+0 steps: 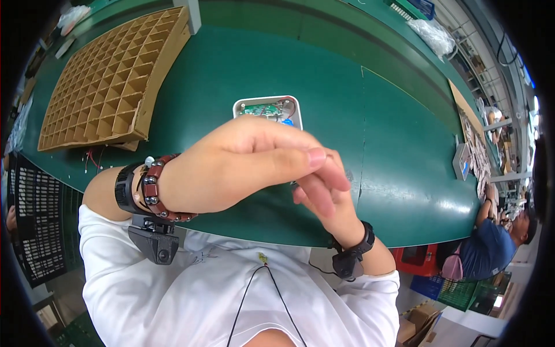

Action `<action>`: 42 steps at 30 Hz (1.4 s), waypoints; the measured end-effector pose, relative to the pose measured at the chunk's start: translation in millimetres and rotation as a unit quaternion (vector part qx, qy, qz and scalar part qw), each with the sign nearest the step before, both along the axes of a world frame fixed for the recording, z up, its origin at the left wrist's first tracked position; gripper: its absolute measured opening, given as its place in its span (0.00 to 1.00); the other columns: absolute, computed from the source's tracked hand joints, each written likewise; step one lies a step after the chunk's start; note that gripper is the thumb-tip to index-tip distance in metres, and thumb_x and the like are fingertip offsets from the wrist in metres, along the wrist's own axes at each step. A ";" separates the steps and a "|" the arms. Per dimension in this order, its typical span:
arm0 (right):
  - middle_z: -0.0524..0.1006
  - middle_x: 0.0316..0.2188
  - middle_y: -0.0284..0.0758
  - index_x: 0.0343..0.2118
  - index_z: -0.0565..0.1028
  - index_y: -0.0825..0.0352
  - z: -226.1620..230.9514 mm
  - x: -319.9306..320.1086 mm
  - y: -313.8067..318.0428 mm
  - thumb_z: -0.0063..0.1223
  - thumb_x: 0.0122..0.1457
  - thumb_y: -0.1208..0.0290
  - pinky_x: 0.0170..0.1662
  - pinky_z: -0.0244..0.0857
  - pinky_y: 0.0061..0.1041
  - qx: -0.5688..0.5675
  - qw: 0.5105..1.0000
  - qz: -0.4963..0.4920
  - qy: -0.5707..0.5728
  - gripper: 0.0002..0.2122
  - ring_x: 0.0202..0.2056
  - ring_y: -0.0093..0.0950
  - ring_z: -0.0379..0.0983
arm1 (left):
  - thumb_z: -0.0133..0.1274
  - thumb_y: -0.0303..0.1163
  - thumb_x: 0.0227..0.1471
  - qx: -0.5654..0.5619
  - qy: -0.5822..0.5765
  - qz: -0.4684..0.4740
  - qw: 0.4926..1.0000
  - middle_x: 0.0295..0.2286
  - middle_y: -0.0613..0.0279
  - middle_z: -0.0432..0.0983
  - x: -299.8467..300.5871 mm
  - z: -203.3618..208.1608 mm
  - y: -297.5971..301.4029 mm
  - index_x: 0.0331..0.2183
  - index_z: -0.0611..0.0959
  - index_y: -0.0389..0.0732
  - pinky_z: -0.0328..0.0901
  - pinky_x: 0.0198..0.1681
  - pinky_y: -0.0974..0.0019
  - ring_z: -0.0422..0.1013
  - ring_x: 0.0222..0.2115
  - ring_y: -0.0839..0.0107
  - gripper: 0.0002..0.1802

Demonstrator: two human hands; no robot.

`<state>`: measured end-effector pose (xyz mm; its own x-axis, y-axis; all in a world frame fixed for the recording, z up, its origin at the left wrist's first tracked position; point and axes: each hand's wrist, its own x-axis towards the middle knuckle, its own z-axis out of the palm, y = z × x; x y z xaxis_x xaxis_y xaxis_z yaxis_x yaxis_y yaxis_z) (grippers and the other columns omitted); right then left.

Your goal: The person places a speaker into a plastic housing, presses it into position, and connects its wire to a circuit board. After setting the housing aside, they repeat the process with a second speaker and housing before setting that aside as well.

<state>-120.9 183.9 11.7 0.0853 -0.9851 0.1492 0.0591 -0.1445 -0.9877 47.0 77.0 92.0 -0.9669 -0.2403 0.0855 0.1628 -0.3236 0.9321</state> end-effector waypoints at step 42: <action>0.75 0.32 0.30 0.30 0.71 0.65 3.0 8.4 -84.1 0.64 0.35 0.59 0.38 0.57 0.29 -0.198 0.822 0.131 0.518 0.20 0.29 0.29 0.64 | 0.67 0.41 0.26 -0.502 -0.133 0.249 0.818 0.31 0.61 0.67 55.9 -108.7 -50.7 0.38 0.72 0.44 0.62 0.31 0.62 0.68 0.29 0.61 0.33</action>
<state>-112.5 99.8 14.7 0.5703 -0.8043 0.1667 -0.7037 -0.5831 -0.4059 102.9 26.2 -16.7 -0.7873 -0.5470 0.2845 -0.2095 0.6713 0.7110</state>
